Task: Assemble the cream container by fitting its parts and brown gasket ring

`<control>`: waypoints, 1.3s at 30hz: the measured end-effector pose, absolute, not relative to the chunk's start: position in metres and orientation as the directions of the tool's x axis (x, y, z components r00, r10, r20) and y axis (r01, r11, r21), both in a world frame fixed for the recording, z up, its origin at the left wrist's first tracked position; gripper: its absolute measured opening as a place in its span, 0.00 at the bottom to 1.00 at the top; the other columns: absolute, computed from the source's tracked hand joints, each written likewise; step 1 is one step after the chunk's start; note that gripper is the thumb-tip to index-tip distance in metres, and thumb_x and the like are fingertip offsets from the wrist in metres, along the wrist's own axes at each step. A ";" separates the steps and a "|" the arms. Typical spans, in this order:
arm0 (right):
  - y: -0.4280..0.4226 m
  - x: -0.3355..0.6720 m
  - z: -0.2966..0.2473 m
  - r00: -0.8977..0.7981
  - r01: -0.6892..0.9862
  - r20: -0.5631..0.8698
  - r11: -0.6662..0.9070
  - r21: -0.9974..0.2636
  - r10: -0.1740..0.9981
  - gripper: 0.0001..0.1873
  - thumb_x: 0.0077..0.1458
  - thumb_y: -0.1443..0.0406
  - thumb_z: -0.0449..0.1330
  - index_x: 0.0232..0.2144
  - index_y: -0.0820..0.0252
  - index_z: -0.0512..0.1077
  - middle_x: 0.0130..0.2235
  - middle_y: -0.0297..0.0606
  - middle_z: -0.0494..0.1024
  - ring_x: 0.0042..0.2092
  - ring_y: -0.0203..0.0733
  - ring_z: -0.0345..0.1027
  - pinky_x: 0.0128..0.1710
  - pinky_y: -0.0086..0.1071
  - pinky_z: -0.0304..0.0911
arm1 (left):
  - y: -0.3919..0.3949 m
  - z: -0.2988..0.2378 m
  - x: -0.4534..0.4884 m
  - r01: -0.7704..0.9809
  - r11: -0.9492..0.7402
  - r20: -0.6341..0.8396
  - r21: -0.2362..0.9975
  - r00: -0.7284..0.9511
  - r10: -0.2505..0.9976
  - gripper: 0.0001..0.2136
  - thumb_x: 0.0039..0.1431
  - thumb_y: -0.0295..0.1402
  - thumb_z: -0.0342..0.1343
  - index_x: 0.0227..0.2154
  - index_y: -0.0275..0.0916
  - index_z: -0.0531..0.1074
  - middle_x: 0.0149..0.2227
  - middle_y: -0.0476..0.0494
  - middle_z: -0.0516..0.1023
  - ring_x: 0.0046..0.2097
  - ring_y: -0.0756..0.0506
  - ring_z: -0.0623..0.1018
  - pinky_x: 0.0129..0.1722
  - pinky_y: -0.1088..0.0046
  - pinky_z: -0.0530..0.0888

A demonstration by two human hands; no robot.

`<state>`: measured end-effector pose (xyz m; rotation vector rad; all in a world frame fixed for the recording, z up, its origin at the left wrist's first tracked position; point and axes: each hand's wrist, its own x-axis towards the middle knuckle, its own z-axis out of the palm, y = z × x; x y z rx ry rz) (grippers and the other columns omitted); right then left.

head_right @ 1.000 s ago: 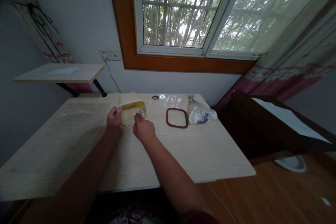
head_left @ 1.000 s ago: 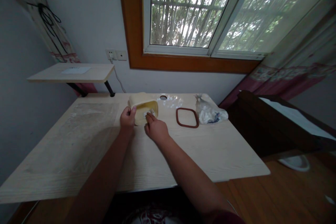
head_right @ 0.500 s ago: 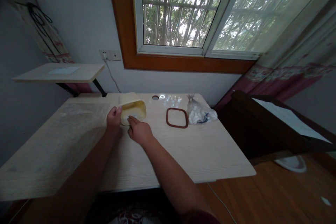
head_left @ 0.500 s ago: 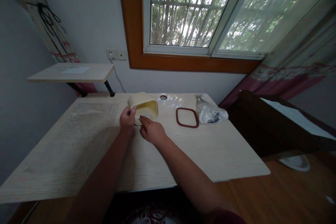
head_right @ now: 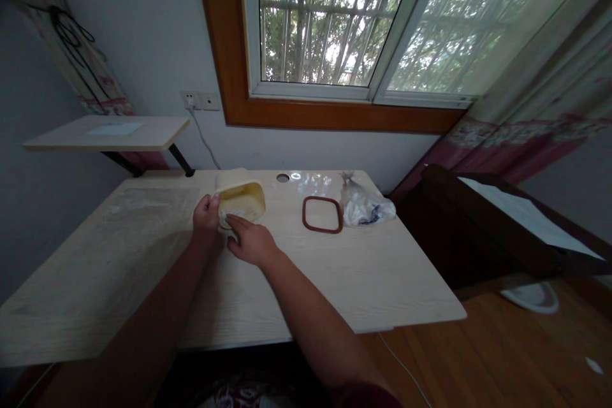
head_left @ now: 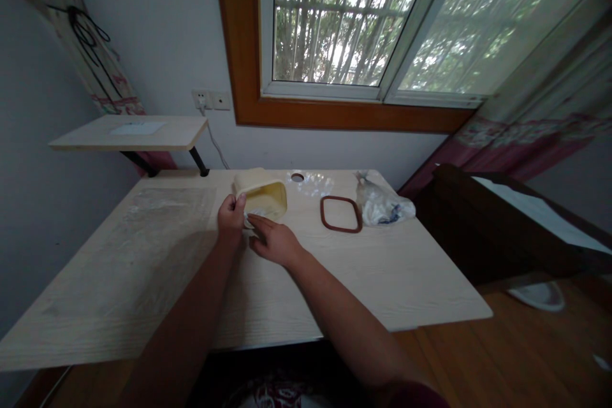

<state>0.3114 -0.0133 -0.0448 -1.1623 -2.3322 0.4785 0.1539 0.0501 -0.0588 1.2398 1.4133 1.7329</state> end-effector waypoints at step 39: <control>-0.025 0.305 -0.014 -0.436 0.873 0.121 0.451 -0.184 0.892 0.26 0.68 0.63 0.46 0.65 0.53 0.63 0.68 0.43 0.65 0.50 0.49 0.77 0.48 0.41 0.73 | 0.050 -0.055 0.159 0.079 -0.234 0.246 0.969 -0.389 0.888 0.21 0.55 0.50 0.58 0.21 0.42 0.56 0.21 0.54 0.57 0.25 0.51 0.60 0.24 0.75 0.59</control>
